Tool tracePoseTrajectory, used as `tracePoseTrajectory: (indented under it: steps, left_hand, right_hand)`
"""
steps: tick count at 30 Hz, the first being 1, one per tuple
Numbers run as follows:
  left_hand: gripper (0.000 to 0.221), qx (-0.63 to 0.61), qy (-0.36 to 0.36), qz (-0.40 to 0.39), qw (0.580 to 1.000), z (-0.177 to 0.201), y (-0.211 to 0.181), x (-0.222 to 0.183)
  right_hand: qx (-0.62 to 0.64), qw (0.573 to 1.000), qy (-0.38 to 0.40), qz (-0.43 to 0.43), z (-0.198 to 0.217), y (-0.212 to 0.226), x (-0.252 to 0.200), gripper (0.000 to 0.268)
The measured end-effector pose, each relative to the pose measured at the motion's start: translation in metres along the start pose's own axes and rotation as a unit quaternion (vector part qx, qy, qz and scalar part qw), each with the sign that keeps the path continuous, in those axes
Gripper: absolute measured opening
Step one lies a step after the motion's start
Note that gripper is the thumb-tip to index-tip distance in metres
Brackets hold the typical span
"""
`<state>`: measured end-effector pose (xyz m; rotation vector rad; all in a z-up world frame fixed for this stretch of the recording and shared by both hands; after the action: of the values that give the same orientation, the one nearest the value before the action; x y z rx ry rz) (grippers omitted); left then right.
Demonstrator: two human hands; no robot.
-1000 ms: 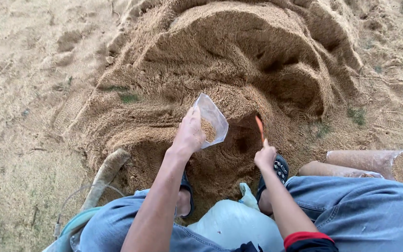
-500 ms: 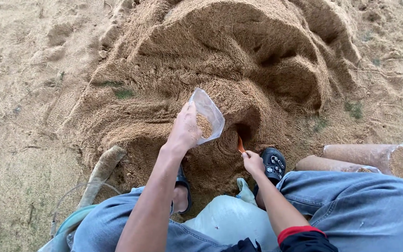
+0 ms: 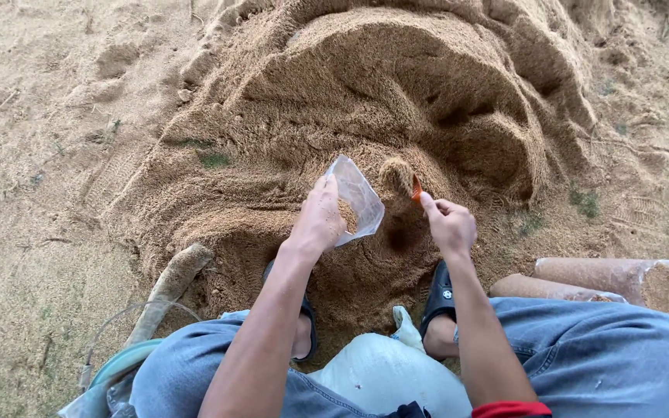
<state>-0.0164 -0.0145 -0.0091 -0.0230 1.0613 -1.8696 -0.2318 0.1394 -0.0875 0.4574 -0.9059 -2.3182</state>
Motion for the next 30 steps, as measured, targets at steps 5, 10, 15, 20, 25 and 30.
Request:
tracePoseTrajectory:
  steps: [5,10,15,20,25,30]
  left_hand:
    - [0.079,0.004,-0.006,-0.003,1.0,0.0,0.002,0.002]
    - [0.077,-0.024,0.002,0.003,1.0,-0.008,0.007,0.006]
    - [0.079,0.001,-0.032,-0.03,0.999,-0.018,0.029,0.018]
    - [0.085,0.016,-0.025,-0.018,0.999,-0.016,0.022,0.012]
    - [0.084,0.024,-0.027,-0.037,0.999,-0.02,0.023,0.014]
    - [0.086,0.005,-0.012,-0.013,1.0,-0.012,0.013,0.009]
  right_hand:
    - [0.032,0.995,-0.019,0.097,0.032,0.066,-0.014,0.043]
    - [-0.015,0.949,-0.084,0.303,0.022,0.073,-0.017,0.023]
    - [0.085,0.986,-0.05,0.136,0.002,0.037,-0.007,0.036]
    - [-0.024,0.999,-0.006,-0.036,-0.06,-0.126,0.006,0.045]
    - [-0.067,0.988,0.045,-0.131,-0.103,-0.175,-0.055,0.045]
    - [-0.085,0.967,0.137,-0.197,-0.134,-0.216,-0.067,0.028]
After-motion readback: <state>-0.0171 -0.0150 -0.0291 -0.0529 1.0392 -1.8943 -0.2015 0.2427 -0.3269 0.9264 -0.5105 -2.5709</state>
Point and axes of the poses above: each hand's wrist, its own x-axis towards the middle knuckle, its own z-axis out of the back of the hand, y = z × x, the point moved 2 cm from there along x, towards the middle knuckle, and after that the axes turned 5 degrees about z, right-handed, at the moved point
